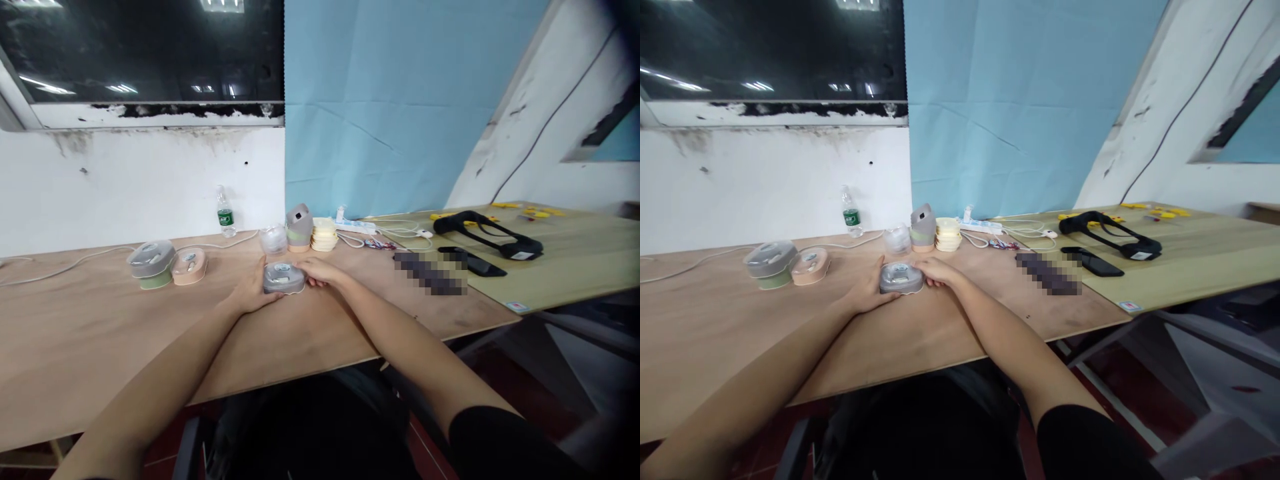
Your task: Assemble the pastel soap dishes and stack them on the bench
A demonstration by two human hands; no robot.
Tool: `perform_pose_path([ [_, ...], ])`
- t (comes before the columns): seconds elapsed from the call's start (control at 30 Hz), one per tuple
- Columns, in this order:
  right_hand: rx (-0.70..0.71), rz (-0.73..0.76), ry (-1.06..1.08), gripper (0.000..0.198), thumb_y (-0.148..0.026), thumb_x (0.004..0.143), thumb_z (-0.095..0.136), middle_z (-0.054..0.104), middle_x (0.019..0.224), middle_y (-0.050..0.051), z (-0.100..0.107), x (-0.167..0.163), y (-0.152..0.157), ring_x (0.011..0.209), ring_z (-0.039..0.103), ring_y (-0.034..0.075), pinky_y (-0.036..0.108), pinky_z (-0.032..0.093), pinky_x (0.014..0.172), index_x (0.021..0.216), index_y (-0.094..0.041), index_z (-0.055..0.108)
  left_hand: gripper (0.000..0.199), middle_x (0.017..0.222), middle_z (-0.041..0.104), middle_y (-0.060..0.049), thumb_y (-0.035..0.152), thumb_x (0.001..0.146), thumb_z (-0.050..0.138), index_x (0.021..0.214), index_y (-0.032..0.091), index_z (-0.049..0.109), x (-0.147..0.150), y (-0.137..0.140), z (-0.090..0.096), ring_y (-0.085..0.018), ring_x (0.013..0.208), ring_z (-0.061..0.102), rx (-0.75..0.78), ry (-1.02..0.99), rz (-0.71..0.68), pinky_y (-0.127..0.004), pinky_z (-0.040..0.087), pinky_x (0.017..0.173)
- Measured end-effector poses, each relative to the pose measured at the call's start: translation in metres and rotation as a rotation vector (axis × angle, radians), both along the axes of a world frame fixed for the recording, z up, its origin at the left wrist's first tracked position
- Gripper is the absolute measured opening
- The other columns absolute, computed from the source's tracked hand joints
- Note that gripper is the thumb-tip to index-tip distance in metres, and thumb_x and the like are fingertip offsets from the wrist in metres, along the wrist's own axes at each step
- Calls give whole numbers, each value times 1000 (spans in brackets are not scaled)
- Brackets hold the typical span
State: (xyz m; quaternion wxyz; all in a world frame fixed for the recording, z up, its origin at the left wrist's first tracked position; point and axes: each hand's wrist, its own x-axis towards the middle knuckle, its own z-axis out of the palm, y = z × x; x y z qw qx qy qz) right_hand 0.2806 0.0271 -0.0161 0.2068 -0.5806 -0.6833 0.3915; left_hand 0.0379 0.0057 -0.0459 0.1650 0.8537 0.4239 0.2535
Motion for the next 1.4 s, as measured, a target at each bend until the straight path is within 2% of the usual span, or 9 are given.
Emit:
perform_pose_path([
  [0.2, 103, -119, 47, 42, -53, 90, 45, 46, 38, -5, -10, -6, 7, 29, 36, 7, 19, 21, 32, 84, -15, 63, 101, 153, 27, -18, 63, 82, 52, 152, 13, 0, -2, -3, 2, -31, 139, 31, -31, -61, 39, -46, 27, 113],
  [0.33, 178, -45, 167, 43, -53, 91, 44, 48, 39, -5, -18, -10, 9, 34, 43, 8, 17, 26, 36, 82, -15, 61, 95, 154, 25, -20, 62, 84, 49, 151, 9, 9, -7, -2, 5, -32, 139, 31, 77, -19, 38, -45, 26, 114],
  [0.47, 236, 32, 235, 39, -52, 90, 48, 48, 40, -6, -19, -10, 8, 38, 46, 8, 17, 31, 39, 82, -15, 59, 93, 149, 33, -22, 62, 82, 50, 148, 5, 18, -16, 2, 7, -32, 136, 35, 115, 46, 46, -45, 28, 113],
  [0.7, 188, 46, 100, 35, -51, 88, 54, 50, 43, -6, -11, -10, -1, 37, 46, 8, 16, 30, 37, 86, -16, 59, 89, 146, 42, -17, 62, 77, 55, 146, 12, 32, -28, 4, 13, -34, 129, 45, -5, 131, 41, -45, 37, 107],
  [0.9, 24, 45, 89, 31, -43, 94, 45, 51, 43, -6, -2, -8, -5, 28, 35, 6, 18, 22, 30, 93, -16, 59, 95, 150, 36, -15, 66, 76, 55, 149, 12, 26, -21, 4, 12, -30, 134, 41, -98, 29, 48, -40, 33, 110],
  [1.0, 35, 37, 93, 30, -42, 94, 44, 50, 43, -6, -4, -6, -1, 28, 36, 6, 17, 23, 30, 94, -16, 60, 92, 148, 39, -13, 64, 77, 55, 149, 16, 24, -18, 5, 11, -30, 130, 45, -105, -20, 22, -42, 37, 108],
  [1.13, 77, 32, 69, 35, -46, 94, 45, 51, 45, -6, -8, -5, -1, 31, 39, 6, 17, 26, 32, 100, -16, 60, 82, 144, 46, -10, 62, 77, 57, 144, 21, 36, -19, 2, 19, -29, 121, 53, -138, -25, -27, -42, 44, 101],
  [1.27, 107, 32, 38, 34, -45, 96, 40, 50, 46, -6, -5, -8, -7, 33, 42, 7, 17, 29, 32, 101, -17, 60, 77, 138, 52, -10, 59, 76, 61, 140, 20, 43, -21, -4, 29, -28, 116, 56, -159, -17, 1, -40, 47, 96],
  [1.4, 89, 44, 51, 27, -38, 96, 40, 51, 47, -6, -1, -9, -9, 32, 42, 8, 18, 29, 32, 97, -18, 57, 79, 140, 50, -11, 56, 75, 63, 141, 18, 42, -21, -7, 28, -30, 119, 54, -130, -28, 7, -42, 46, 98],
])
